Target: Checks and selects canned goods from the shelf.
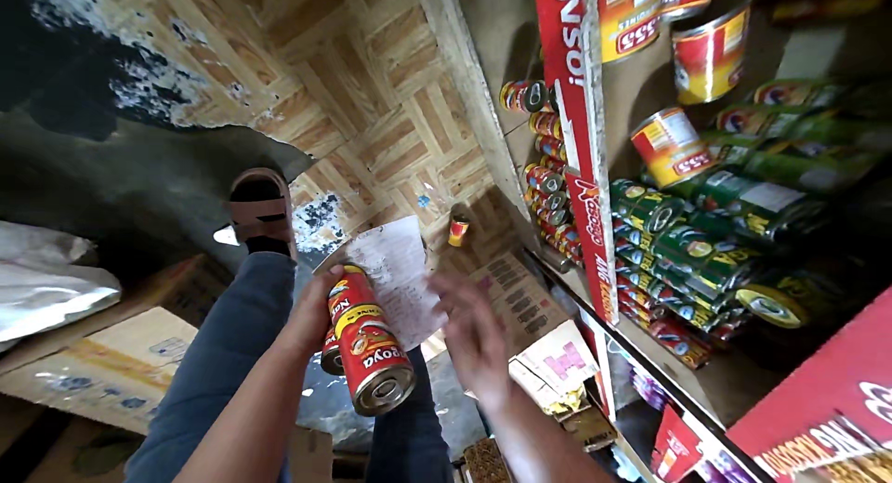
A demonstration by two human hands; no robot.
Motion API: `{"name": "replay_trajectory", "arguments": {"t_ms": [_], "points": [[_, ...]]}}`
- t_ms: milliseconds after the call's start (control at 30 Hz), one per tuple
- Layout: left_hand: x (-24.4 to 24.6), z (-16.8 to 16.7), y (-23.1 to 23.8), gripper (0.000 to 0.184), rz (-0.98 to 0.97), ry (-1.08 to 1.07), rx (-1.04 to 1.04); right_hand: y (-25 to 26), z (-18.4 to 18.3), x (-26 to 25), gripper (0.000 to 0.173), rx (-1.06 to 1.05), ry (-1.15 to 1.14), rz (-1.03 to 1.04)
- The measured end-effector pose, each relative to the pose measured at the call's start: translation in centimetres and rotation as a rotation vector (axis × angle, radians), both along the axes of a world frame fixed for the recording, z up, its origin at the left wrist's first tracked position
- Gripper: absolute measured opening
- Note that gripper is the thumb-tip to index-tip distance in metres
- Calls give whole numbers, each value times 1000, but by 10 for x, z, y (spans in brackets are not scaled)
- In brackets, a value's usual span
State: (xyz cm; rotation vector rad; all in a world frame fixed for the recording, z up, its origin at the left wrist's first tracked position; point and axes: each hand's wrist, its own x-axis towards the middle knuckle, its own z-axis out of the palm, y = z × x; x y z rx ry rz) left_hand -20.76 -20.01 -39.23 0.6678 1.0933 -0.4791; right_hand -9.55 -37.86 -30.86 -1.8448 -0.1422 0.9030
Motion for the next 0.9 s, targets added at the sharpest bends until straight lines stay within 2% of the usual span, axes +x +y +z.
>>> {"name": "replay_trajectory", "arguments": {"t_ms": [67,100,200,267,367,467,533,633,733,800,900], "points": [[3,5,0,48,10,16,9,-10,-45,41,42,-235,80,-82],[6,7,1,48,20,22,18,-14,-76,64,46,-343,62,-148],[10,11,3,49,70,16,16,-26,-163,143,79,-596,-121,-209],[6,11,5,49,91,16,23,-21,-199,194,93,-700,-178,-155],[3,12,7,46,109,41,71,-9,-240,240,85,-809,-137,-131],[-6,8,9,45,137,64,77,1,-249,250,66,-967,-135,-147],[-9,6,10,47,158,80,81,-8,-249,244,61,-992,-166,-162],[5,14,10,52,176,124,78,-39,-249,232,59,-844,-228,-220],[8,12,10,53,206,116,68,-60,-241,226,53,-818,-209,-145],[-5,-1,7,42,248,1,86,-61,-233,226,53,-856,-161,-104],[-14,-15,5,32,283,-118,93,-54,-236,235,53,-744,-118,-232]]}}
